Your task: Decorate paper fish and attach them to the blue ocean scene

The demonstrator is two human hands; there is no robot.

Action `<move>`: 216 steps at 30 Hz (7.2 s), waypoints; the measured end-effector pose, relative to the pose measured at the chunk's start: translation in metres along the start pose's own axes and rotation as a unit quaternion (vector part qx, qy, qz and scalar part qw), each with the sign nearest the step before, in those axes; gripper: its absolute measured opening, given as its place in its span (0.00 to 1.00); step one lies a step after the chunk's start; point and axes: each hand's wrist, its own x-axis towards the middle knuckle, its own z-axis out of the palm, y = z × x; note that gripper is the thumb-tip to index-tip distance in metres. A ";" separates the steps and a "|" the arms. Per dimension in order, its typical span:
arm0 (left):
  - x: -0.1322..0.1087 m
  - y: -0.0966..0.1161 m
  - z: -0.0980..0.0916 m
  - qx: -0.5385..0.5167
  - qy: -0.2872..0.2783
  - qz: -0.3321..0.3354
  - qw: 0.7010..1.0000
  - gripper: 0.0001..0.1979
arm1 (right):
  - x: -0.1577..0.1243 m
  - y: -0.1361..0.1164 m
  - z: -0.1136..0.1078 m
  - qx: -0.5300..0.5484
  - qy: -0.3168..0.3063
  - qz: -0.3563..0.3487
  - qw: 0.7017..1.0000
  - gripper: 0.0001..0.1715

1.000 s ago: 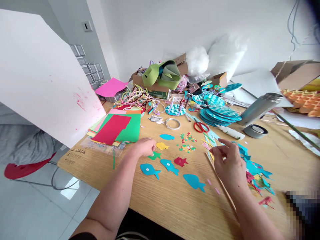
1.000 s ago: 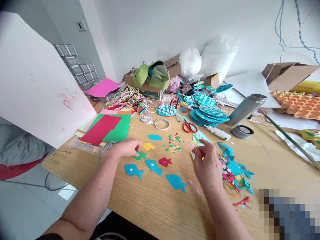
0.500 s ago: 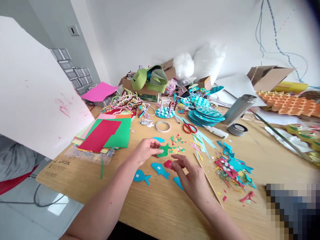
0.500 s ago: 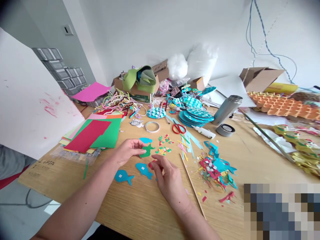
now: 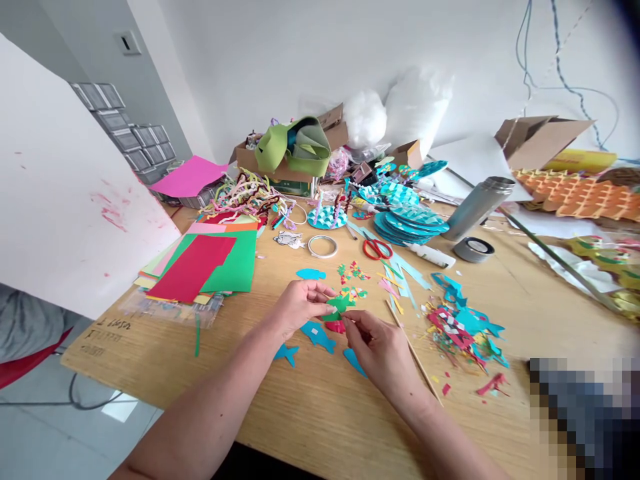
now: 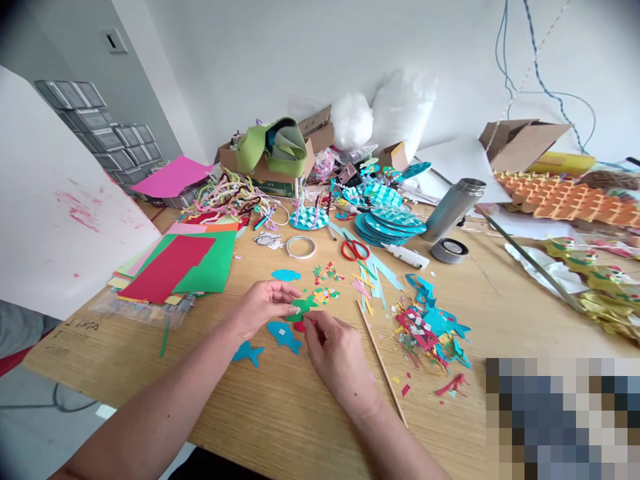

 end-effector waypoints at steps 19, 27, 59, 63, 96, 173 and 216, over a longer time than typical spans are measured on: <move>-0.001 -0.002 0.003 0.031 0.000 0.013 0.999 0.12 | -0.001 0.003 0.003 -0.007 -0.008 0.012 1.000 0.12; 0.002 -0.005 0.004 0.034 0.008 0.018 0.999 0.11 | -0.002 0.002 0.004 -0.003 -0.015 0.020 1.000 0.11; 0.001 -0.005 0.003 -0.089 -0.012 -0.037 0.995 0.18 | -0.002 0.001 0.004 -0.023 -0.014 0.001 1.000 0.12; 0.001 -0.006 0.003 -0.072 -0.022 -0.037 0.996 0.20 | -0.001 0.001 0.005 -0.036 -0.014 -0.015 0.999 0.12; -0.002 0.000 -0.008 0.022 -0.060 -0.068 0.996 0.18 | -0.002 0.003 0.003 -0.185 -0.031 -0.133 0.973 0.13; -0.001 0.000 0.000 0.050 -0.029 -0.056 0.997 0.04 | 0.000 0.003 -0.001 -0.164 -0.053 -0.145 0.974 0.12; 0.001 -0.003 0.001 0.038 -0.031 -0.058 0.997 0.03 | 0.000 0.004 -0.003 -0.202 -0.042 -0.149 0.967 0.12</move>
